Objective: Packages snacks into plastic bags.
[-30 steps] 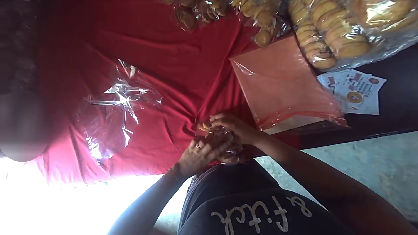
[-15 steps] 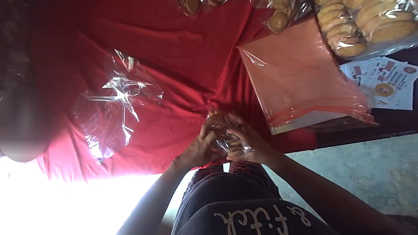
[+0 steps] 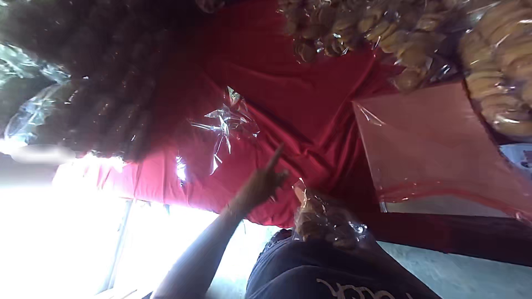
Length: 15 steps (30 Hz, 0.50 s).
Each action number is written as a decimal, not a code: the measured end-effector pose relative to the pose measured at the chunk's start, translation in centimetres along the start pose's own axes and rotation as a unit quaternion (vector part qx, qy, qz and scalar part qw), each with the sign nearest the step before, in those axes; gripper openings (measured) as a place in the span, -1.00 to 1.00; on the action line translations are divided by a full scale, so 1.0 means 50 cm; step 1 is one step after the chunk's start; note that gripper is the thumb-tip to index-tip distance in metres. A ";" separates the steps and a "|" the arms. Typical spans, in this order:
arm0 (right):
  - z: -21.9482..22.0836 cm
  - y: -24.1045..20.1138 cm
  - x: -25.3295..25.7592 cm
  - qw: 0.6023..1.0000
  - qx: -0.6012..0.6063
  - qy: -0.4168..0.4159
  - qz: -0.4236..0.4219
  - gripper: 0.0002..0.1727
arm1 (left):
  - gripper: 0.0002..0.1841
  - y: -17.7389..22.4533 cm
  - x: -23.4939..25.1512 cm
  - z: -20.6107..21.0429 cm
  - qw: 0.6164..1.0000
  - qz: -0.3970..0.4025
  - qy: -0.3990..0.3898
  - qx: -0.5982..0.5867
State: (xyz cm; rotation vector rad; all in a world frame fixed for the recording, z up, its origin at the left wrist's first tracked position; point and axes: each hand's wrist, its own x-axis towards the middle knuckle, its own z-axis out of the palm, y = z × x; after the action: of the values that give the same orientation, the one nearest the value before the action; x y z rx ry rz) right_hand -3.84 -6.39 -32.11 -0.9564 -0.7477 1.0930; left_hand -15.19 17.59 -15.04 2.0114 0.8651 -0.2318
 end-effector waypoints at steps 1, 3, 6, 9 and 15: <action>-0.012 -0.008 -0.003 0.999 -0.006 -0.028 -0.014 -0.24 | -0.32 -0.002 0.040 -0.036 0.990 -0.046 0.056 0.117; -0.013 -0.064 0.016 0.997 0.057 -0.035 0.029 -0.29 | -0.33 -0.037 0.124 -0.089 0.946 -0.124 0.150 0.261; -0.054 -0.109 0.041 0.979 0.171 -0.099 0.041 -0.49 | -0.47 -0.088 0.169 -0.126 0.887 -0.172 0.238 0.356; -0.099 -0.162 0.052 0.980 0.194 -0.051 -0.010 -0.57 | -0.62 -0.106 0.099 -0.088 0.898 -0.106 0.307 0.299; -0.078 -0.243 0.183 0.950 0.230 -0.204 -0.055 -0.58 | -0.46 0.012 0.061 -0.048 0.923 -0.129 0.208 0.296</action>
State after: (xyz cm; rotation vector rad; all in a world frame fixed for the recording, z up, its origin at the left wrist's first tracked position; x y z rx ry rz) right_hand 6.96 -0.60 -22.30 -0.2901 -0.8174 1.3084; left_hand -12.93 20.79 -14.74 2.5552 1.4687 -0.2345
